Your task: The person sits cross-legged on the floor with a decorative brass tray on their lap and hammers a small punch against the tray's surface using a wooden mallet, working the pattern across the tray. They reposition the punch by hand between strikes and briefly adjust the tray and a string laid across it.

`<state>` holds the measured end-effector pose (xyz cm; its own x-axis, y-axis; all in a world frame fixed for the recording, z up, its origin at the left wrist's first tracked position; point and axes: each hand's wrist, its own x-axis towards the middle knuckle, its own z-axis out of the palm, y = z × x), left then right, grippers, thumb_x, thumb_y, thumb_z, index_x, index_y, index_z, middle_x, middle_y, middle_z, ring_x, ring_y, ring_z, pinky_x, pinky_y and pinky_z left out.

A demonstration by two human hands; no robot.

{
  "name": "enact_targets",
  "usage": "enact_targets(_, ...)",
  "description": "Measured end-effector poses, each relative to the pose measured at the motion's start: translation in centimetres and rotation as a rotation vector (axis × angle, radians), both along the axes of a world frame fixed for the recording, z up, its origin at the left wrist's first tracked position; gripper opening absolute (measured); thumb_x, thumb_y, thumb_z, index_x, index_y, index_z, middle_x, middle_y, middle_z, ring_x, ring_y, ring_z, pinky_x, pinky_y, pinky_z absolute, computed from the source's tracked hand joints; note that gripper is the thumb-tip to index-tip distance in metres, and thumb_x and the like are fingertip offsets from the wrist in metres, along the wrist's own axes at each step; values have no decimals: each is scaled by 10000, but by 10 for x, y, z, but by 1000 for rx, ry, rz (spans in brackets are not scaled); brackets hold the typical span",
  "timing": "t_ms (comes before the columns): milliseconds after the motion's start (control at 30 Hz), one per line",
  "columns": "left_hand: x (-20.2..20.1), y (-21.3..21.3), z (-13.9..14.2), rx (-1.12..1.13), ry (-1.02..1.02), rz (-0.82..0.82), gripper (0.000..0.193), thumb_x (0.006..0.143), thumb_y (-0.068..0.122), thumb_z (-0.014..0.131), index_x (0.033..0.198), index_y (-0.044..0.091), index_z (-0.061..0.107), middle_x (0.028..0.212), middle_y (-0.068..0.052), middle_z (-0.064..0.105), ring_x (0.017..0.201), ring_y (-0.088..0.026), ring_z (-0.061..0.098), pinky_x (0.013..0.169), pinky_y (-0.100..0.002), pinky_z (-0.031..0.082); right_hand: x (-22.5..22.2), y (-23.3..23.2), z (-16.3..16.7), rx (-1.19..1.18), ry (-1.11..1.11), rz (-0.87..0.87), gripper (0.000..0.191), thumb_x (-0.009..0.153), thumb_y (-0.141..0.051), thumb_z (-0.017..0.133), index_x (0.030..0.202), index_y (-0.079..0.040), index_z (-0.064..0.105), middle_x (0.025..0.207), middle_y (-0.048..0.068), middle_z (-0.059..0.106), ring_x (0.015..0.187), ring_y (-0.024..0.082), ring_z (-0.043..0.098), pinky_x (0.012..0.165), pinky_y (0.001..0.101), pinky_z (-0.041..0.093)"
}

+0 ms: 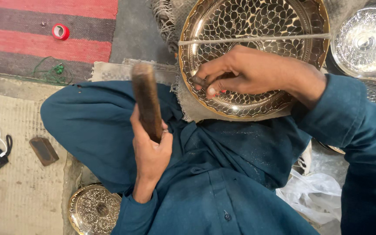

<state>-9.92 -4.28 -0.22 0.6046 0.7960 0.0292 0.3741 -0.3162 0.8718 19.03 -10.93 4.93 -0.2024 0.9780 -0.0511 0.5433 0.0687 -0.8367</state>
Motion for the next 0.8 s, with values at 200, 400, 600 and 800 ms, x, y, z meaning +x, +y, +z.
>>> enact_targets(200,-6,13,8,352,179,-78,810,824,-36,636,1571,139,376,1032,-156,655,932,-307,677,855,-397,550,0,3,-1,-57,47,24,368,884,-248,724,1223,-107,711,1061,63,813,972,193,796,822,365,607)
enact_targets(400,-9,21,6,312,168,-73,732,837,-54,627,1511,144,422,1050,-190,629,967,-393,642,889,-477,525,1,5,-4,-37,-11,47,383,884,-255,731,1222,-75,709,1064,92,807,946,216,787,821,370,600)
enact_targets(600,-13,23,5,392,166,-194,769,808,-53,590,1539,111,414,1260,-240,646,1124,-401,645,926,-452,522,2,1,-3,15,41,32,385,895,-252,722,1230,-62,709,1045,95,805,928,210,789,784,359,618)
enact_targets(800,-48,34,11,-213,432,-162,691,839,108,655,1491,146,431,800,-196,671,630,-294,668,621,-363,529,33,-55,20,341,374,-301,147,1077,-82,637,1166,32,609,1156,148,699,1096,255,759,963,404,633)
